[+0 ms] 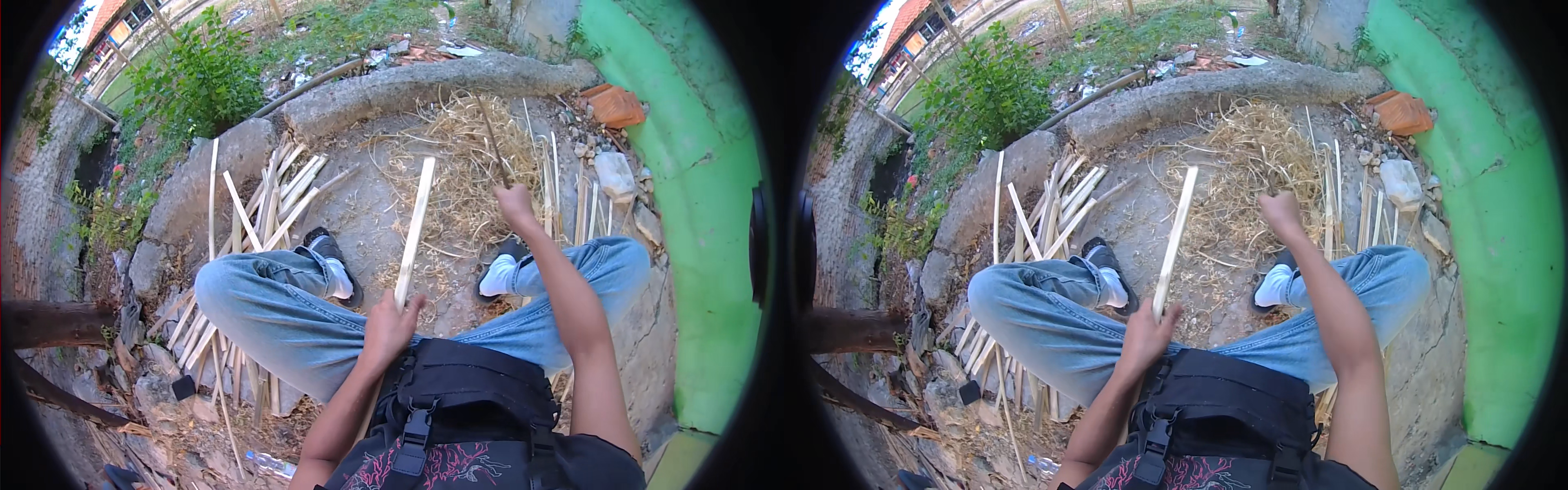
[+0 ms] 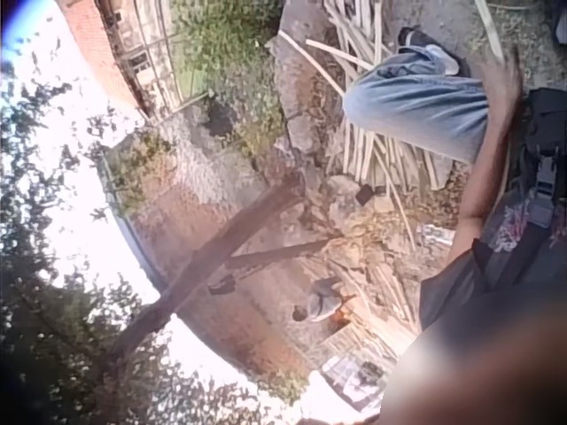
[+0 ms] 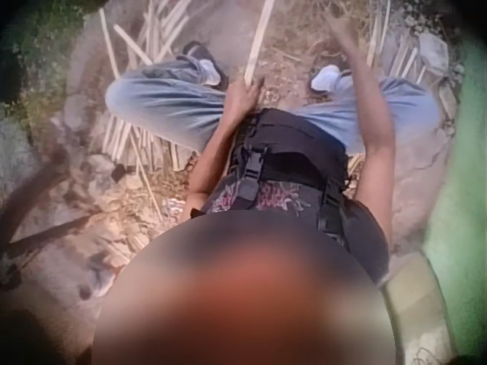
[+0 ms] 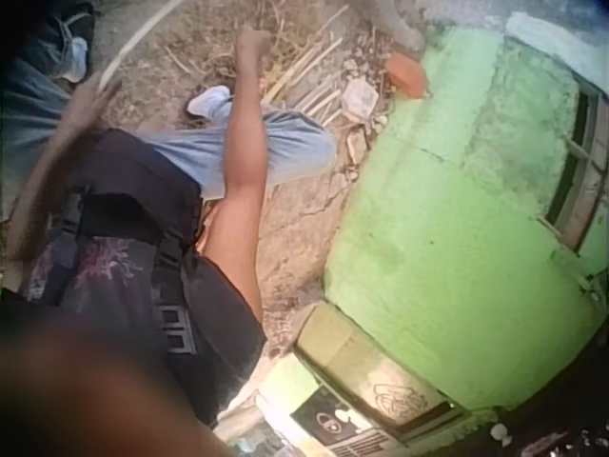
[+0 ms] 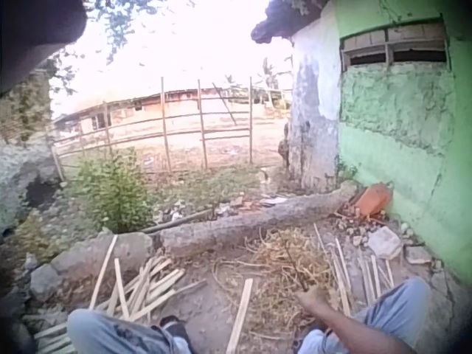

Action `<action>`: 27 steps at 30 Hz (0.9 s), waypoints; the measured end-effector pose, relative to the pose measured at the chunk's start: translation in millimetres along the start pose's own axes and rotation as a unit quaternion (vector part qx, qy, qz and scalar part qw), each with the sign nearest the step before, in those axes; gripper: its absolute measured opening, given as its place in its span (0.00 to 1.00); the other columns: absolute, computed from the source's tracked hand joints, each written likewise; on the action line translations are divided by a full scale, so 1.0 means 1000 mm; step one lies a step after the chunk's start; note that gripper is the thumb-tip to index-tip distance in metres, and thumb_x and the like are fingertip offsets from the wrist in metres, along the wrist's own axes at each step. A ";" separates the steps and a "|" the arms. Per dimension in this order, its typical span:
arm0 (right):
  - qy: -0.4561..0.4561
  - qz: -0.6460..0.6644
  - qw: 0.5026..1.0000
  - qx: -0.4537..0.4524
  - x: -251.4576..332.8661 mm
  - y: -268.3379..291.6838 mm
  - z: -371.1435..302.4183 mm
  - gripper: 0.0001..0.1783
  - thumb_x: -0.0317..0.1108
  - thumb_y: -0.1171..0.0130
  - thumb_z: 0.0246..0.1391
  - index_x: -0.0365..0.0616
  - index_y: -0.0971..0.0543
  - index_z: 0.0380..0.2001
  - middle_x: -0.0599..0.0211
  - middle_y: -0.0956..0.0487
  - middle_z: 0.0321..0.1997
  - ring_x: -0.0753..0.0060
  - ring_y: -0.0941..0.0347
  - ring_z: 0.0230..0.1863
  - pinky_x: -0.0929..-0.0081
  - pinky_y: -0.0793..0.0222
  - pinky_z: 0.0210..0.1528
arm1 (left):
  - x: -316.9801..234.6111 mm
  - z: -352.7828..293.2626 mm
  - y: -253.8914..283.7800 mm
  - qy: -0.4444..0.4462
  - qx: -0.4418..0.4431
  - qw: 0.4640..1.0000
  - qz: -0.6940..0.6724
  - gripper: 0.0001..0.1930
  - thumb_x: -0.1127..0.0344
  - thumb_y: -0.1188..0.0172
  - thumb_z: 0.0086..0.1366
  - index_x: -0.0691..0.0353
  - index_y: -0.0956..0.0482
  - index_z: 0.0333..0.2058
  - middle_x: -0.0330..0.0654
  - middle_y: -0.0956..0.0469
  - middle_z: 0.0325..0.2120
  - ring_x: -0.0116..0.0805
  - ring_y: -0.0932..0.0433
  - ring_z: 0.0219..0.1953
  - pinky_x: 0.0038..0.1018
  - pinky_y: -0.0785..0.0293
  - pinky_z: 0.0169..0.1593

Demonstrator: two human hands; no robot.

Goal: The person whittles and shaves thin strips of wood using a large knife, holding the wood strips by hand.

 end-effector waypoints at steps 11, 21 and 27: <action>0.337 -0.123 0.907 0.222 0.094 -0.027 -0.170 0.12 0.39 0.41 0.44 0.40 0.20 0.21 0.51 0.24 0.17 0.50 0.24 0.21 0.59 0.28 0.29 | 0.010 0.003 -0.020 0.138 0.211 0.875 -0.413 0.21 0.48 0.57 0.72 0.61 0.31 0.32 0.32 0.34 0.14 0.19 0.37 0.11 0.20 0.42 0.15; 0.276 -0.159 0.936 0.152 0.055 -0.056 -0.107 0.12 0.38 0.42 0.39 0.43 0.17 0.26 0.50 0.21 0.23 0.50 0.21 0.29 0.57 0.25 0.37 | 0.014 0.007 -0.025 0.125 0.177 0.910 -0.353 0.18 0.51 0.56 0.72 0.61 0.33 0.31 0.30 0.39 0.13 0.19 0.42 0.11 0.20 0.44 0.14; 0.147 -0.223 0.959 0.098 0.042 -0.037 -0.077 0.15 0.38 0.42 0.40 0.40 0.17 0.29 0.47 0.19 0.31 0.49 0.21 0.38 0.59 0.26 0.43 | 0.024 0.006 -0.031 0.129 0.186 0.921 -0.317 0.18 0.52 0.56 0.72 0.60 0.32 0.29 0.30 0.38 0.13 0.20 0.41 0.10 0.20 0.44 0.13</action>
Point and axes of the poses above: each hand's wrist, its own z-axis towards the middle knuckle, its own y-axis out of the back of the hand, x = y × z, the point moved 6 cm from there along z, towards the middle knuckle
